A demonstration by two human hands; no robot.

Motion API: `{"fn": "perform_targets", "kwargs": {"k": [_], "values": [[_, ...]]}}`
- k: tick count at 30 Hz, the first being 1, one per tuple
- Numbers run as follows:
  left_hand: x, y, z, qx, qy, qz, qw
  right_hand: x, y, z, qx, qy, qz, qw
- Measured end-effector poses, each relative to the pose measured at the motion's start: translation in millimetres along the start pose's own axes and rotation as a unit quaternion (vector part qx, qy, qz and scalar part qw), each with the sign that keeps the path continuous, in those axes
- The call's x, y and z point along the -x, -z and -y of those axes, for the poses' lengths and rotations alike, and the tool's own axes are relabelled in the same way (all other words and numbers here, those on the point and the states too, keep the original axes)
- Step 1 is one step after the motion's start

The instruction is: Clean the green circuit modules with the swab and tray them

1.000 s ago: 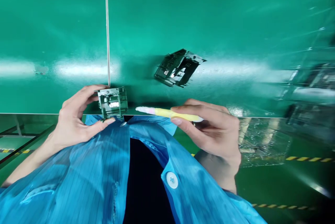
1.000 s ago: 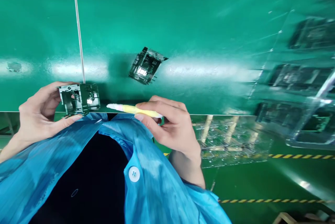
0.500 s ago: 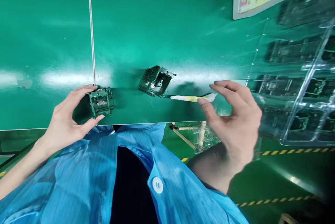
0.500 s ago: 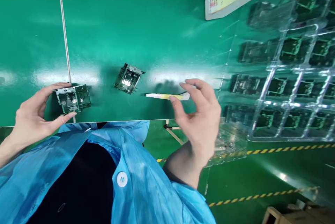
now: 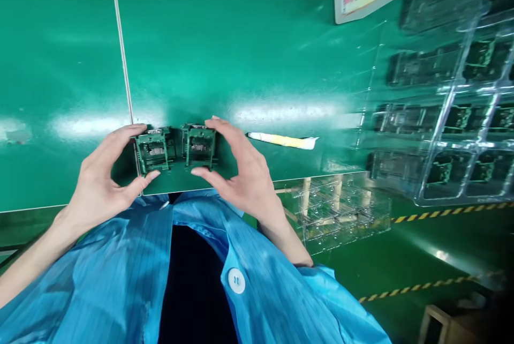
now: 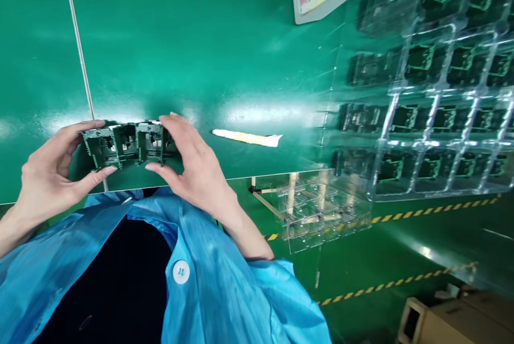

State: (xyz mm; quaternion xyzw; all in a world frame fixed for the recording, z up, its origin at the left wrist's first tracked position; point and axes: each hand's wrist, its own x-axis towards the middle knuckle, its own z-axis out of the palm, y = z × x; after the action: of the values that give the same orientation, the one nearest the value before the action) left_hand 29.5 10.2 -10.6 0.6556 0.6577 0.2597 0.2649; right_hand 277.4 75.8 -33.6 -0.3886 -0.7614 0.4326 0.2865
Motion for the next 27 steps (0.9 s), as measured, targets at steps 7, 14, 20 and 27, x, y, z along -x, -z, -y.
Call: {"fn": "perform_targets", "kwargs": {"k": [7,14,20,27], "values": [[3,5.1,-10,-0.004,-0.012,0.020,1.000,3,-7,11,0.021,0.042,0.023,0.999],[8,8.7,-10,0.044,0.031,0.034,0.998,1,-8,16,0.051,0.077,-0.002,0.996],[11,5.9,-2,0.168,0.064,0.053,0.982,-2,-4,29,0.131,0.103,-0.018,0.986],[15,-0.7,4,0.290,0.066,0.039,0.954,-9,-1,43,0.217,0.147,-0.029,0.965]]}}
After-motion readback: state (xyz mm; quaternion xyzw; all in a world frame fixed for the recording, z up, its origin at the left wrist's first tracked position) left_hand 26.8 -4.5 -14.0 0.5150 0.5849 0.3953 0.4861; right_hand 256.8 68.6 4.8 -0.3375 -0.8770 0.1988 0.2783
